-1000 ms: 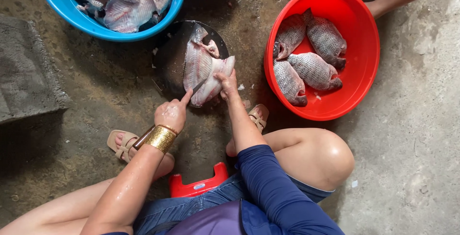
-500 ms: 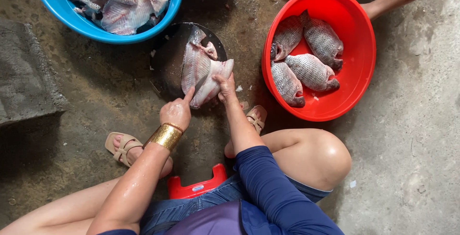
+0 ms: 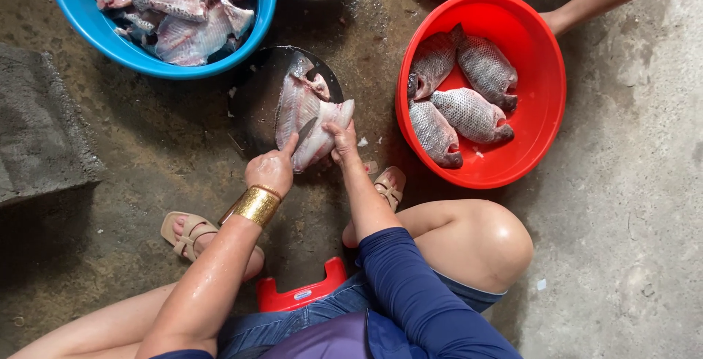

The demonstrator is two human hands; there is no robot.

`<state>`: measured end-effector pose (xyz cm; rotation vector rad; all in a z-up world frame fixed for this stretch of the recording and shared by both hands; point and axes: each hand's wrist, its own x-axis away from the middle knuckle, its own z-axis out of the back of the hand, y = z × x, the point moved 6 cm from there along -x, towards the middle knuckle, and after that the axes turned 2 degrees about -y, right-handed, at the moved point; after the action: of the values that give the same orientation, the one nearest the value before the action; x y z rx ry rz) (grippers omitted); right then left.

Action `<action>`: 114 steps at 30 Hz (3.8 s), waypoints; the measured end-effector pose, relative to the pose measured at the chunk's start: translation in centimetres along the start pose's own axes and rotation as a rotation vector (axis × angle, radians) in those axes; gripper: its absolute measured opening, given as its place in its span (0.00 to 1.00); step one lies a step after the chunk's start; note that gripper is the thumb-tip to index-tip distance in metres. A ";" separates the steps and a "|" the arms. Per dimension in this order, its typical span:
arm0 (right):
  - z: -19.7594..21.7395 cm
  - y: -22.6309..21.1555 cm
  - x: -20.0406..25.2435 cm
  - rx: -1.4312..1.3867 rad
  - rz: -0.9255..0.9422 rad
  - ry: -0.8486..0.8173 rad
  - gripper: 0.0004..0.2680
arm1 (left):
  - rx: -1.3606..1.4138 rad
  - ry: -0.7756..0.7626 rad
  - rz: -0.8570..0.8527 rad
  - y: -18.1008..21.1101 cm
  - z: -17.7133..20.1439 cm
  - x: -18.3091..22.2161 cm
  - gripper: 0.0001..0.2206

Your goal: Scaling and gutting tilapia fish using a knife

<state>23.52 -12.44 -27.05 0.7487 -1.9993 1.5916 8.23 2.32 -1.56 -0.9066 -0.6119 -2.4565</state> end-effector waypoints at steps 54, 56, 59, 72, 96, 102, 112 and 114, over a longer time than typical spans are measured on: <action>-1.1 -2.1 5.6 0.229 0.190 0.353 0.28 | 0.004 -0.068 0.079 0.7 3.7 -1.5 0.33; -0.8 -2.0 5.5 0.286 0.171 0.404 0.27 | 0.019 -0.082 0.078 1.2 4.8 -0.4 0.32; -0.9 -2.2 5.9 0.356 0.142 0.469 0.27 | 0.032 -0.095 0.083 1.6 5.1 -0.6 0.32; -1.1 -2.5 7.4 0.385 0.138 0.435 0.30 | -0.036 -0.123 0.095 2.1 5.3 -1.4 0.31; -2.2 -3.4 7.8 0.019 0.230 0.214 0.33 | -0.044 -0.158 -0.004 0.3 3.0 -4.3 0.28; -1.3 -2.1 6.9 0.042 0.244 0.139 0.31 | -0.193 -0.012 -0.030 2.4 5.2 -1.4 0.32; -1.2 -0.6 6.1 -0.057 0.238 0.164 0.28 | -0.099 -0.046 0.055 3.8 5.4 1.0 0.31; -1.2 -0.6 6.3 -0.040 0.252 0.163 0.28 | -0.063 -0.039 0.067 4.1 6.8 2.4 0.31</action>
<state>19.30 -12.14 -22.14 0.3491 -2.0612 1.6862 12.12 2.06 5.76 -0.9854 -0.5120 -2.4153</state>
